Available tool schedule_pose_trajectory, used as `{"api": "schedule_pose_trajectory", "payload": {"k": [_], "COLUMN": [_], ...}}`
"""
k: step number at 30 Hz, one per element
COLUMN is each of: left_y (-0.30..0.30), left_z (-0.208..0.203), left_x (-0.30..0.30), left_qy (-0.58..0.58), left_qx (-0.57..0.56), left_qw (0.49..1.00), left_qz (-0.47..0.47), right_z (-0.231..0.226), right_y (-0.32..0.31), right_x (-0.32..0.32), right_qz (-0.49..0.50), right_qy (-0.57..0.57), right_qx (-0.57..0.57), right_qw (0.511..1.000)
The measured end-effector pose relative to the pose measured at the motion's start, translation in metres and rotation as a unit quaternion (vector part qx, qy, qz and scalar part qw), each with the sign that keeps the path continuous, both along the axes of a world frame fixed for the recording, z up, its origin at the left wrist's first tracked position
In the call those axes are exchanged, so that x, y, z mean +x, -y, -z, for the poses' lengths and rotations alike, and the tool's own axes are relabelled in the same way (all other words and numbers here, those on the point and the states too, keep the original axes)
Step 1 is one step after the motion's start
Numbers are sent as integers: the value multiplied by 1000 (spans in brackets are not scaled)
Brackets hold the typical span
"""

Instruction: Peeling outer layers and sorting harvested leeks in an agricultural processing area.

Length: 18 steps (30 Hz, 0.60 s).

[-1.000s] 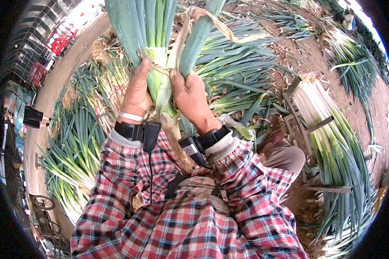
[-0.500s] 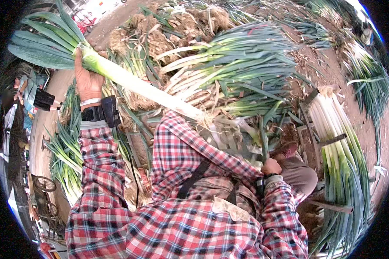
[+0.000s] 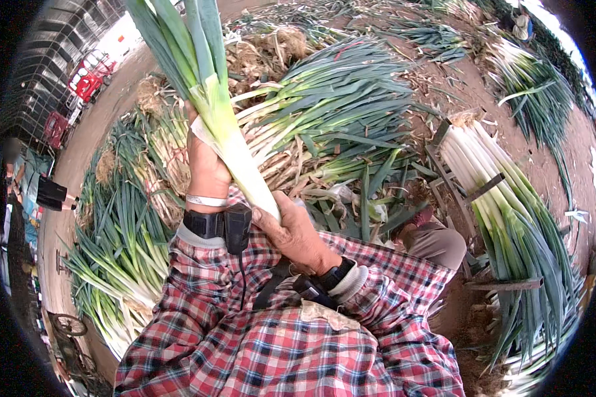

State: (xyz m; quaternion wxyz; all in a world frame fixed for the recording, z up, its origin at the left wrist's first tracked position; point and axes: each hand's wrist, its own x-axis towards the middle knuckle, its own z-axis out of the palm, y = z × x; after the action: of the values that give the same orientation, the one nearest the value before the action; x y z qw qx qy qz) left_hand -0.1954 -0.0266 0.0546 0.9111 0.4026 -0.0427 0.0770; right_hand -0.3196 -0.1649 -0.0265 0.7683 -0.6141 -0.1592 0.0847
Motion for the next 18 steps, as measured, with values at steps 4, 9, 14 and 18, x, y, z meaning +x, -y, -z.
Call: {"api": "schedule_pose_trajectory", "payload": {"k": [4,9,14,18], "left_y": [37,6,-18,49], "left_z": [1,130,96,-20], "left_x": [-8,-1,-13,-26], "left_qy": [-20,-165,-82,168], "left_qx": [-26,155,510,132], "left_qw": [993,962,851,977], "left_qz": [111,155,94,-21], "right_z": [-10,-31,-16,5], "right_y": [37,67,73,57], "right_x": [-4,9,4,0], "right_qz": [-35,-1,127,77], "right_qy": [-27,53,110,79], "right_qx": [110,0,-59,-72], "right_qw": [993,999,984,991]}}
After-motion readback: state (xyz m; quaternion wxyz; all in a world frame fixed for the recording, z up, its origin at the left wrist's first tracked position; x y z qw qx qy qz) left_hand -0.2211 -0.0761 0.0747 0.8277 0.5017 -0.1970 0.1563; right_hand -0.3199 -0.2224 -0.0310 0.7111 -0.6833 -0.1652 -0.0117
